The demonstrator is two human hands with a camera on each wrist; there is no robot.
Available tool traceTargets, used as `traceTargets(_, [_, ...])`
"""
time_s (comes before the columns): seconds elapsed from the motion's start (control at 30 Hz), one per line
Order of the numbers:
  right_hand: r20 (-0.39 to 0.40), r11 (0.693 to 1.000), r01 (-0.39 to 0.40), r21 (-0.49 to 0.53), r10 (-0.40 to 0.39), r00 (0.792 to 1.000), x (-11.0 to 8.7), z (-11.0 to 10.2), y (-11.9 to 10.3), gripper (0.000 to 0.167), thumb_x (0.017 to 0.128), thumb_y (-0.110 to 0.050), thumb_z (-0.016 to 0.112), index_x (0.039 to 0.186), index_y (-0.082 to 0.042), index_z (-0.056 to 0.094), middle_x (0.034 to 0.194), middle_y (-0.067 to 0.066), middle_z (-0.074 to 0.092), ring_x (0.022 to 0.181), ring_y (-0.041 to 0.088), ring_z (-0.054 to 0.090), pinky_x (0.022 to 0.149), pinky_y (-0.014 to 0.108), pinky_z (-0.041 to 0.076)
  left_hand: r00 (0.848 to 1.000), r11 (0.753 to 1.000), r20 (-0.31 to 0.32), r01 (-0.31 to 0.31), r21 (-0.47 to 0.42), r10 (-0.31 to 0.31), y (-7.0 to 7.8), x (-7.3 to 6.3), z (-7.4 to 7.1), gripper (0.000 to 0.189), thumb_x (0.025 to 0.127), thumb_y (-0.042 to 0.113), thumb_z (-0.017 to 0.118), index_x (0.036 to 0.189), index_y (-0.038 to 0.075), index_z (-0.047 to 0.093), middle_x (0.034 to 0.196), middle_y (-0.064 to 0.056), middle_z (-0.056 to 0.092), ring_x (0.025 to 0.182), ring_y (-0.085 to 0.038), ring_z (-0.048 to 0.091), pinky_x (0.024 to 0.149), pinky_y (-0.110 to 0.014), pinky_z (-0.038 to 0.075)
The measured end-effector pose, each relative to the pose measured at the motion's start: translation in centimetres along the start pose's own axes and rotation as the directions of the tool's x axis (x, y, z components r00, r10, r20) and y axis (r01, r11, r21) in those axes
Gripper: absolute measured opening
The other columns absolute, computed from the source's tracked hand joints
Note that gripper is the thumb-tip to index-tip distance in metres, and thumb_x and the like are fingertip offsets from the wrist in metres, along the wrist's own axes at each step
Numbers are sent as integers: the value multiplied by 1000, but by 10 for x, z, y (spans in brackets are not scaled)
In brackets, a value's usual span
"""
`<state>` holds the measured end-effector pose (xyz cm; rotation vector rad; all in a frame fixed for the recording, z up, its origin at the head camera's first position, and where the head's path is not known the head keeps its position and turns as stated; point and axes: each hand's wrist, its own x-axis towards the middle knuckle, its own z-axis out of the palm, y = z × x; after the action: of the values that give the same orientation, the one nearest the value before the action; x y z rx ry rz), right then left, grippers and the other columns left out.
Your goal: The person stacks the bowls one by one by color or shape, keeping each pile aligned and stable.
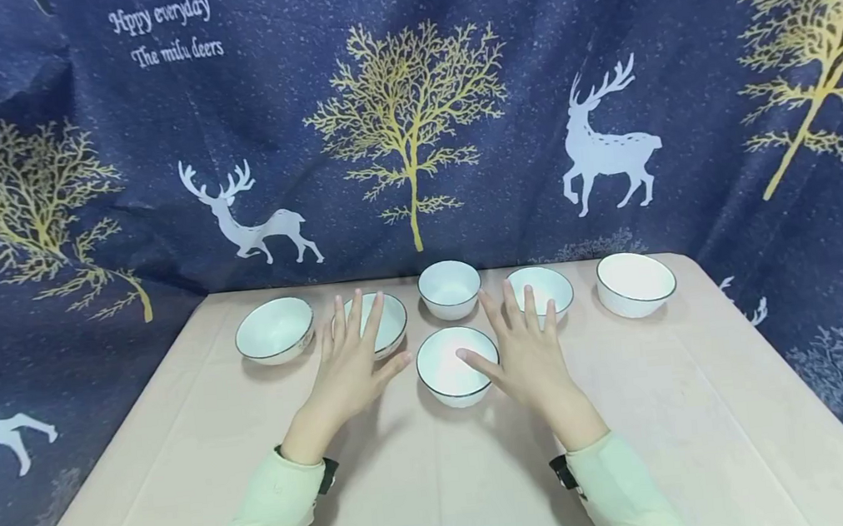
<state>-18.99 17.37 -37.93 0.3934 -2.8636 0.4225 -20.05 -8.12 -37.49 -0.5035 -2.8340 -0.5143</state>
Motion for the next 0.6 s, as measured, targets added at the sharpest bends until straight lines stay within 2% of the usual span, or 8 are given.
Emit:
traceTargets(0.2, [-36, 1000, 30, 9, -29, 999, 0, -1, 0, 86, 91, -62, 51, 155, -15, 18, 158, 22, 10, 143, 46, 1, 113, 68, -5, 999, 998, -32, -20, -52, 19, 3, 0, -1, 91, 90, 64, 50, 156, 19, 7, 160, -17, -1, 144, -35, -14, 118, -58, -4])
traceTargets(0.47, [-67, 997, 63, 39, -60, 996, 0, -3, 1, 83, 91, -58, 54, 154, -15, 22, 158, 22, 13, 144, 44, 2, 115, 65, -3, 992, 985, -101, -85, -148, 71, 6, 1, 0, 88, 92, 56, 55, 155, 11, 13, 159, -20, 7, 145, -36, -6, 120, -55, 3])
traceTargets(0.6, [-78, 996, 77, 54, -73, 994, -1, -5, 3, 80, 93, -55, 53, 154, -14, 22, 158, 22, 14, 144, 45, 3, 116, 64, -2, 992, 979, -111, -86, -183, 67, 9, 1, 1, 87, 92, 55, 55, 155, 11, 14, 159, -20, 9, 146, -37, -3, 118, -59, 6])
